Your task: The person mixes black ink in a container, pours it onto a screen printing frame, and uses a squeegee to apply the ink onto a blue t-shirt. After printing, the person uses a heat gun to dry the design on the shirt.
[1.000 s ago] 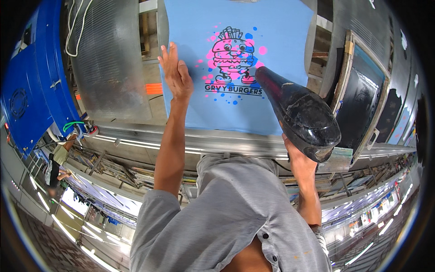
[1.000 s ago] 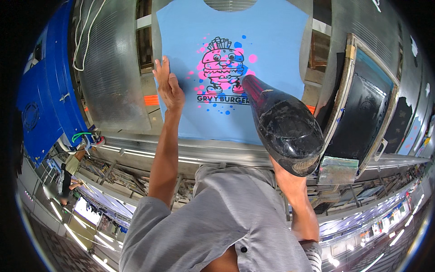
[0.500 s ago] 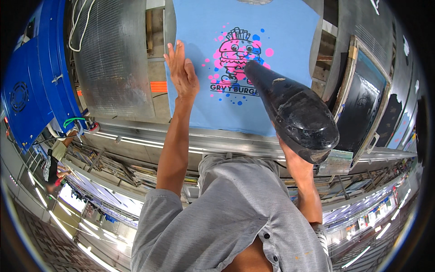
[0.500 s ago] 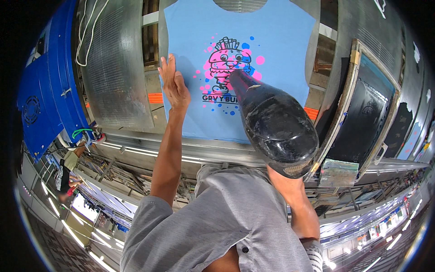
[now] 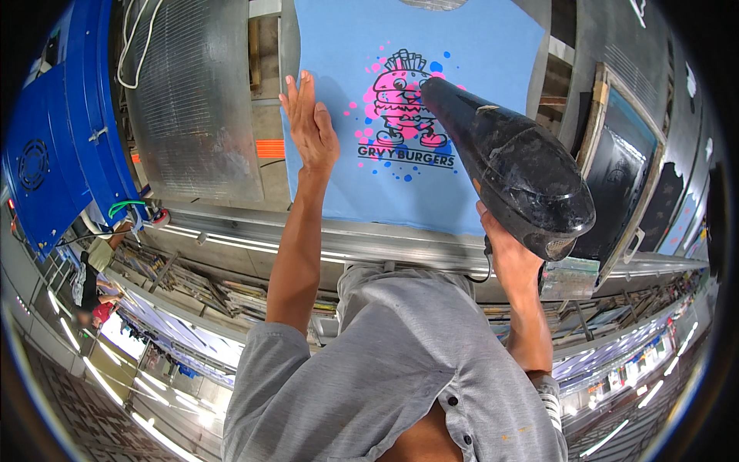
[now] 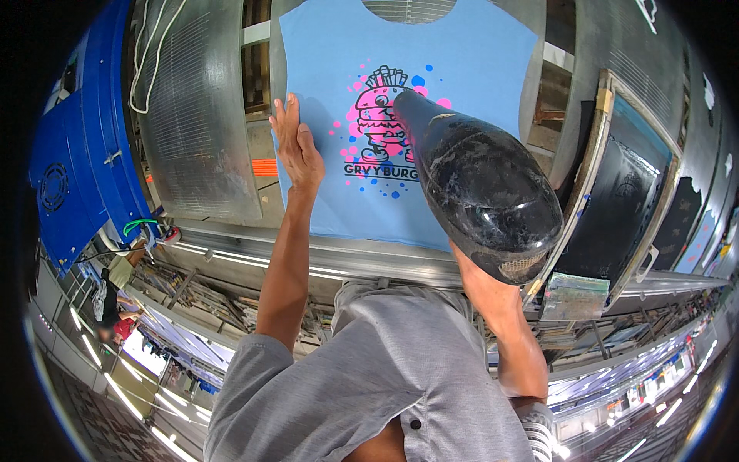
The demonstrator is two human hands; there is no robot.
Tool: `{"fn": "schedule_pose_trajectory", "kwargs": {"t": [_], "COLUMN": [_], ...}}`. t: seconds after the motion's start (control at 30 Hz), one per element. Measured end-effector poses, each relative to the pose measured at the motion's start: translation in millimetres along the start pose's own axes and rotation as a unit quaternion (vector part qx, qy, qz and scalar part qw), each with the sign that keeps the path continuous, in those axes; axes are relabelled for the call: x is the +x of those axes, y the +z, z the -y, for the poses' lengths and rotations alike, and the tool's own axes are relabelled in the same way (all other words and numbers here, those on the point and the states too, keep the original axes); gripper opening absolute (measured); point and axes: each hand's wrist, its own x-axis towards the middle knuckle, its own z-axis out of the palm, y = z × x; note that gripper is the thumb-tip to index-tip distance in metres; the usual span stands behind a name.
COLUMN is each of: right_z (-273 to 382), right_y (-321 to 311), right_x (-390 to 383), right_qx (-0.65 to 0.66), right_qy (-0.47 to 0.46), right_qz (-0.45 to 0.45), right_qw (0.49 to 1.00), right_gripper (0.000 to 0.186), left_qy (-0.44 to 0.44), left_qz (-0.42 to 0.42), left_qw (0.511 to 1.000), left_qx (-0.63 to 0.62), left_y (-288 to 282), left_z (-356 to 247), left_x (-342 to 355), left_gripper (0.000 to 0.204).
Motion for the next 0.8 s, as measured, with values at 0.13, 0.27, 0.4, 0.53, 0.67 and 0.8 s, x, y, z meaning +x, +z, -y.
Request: {"fn": "schedule_pose_trajectory", "kwargs": {"t": [0.13, 0.27, 0.4, 0.53, 0.67, 0.8], "right_z": [4, 2, 3, 6, -2, -4], "right_y": [5, 9, 12, 13, 3, -5], "right_x": [3, 2, 1, -1, -10, -29], "right_qx": [0.062, 0.073, 0.05, 0.087, 0.096, 0.125], "right_qy": [0.046, 0.072, 0.035, 0.067, 0.078, 0.153], "right_qz": [-0.003, 0.024, 0.018, -0.061, -0.108, -0.123], "right_qw": [0.997, 0.994, 0.998, 0.992, 0.986, 0.973], "right_gripper": [0.028, 0.028, 0.027, 0.025, 0.022, 0.022], "left_qy": [-0.002, 0.003, 0.008, 0.006, 0.003, 0.002], "left_qz": [0.001, 0.001, -0.005, -0.001, -0.002, 0.001], "left_qw": [1.0, 1.0, 1.0, 1.0, 1.0, 1.0], "left_qx": [0.004, 0.004, -0.003, 0.0, -0.004, -0.009], "left_y": [1, 1, 0, 0, 0, 1], "left_z": [1, 2, 1, 2, 0, 1], "left_x": [-1, -1, -1, 0, 0, 0], "left_gripper": [0.051, 0.051, 0.051, 0.05, 0.051, 0.051]}}
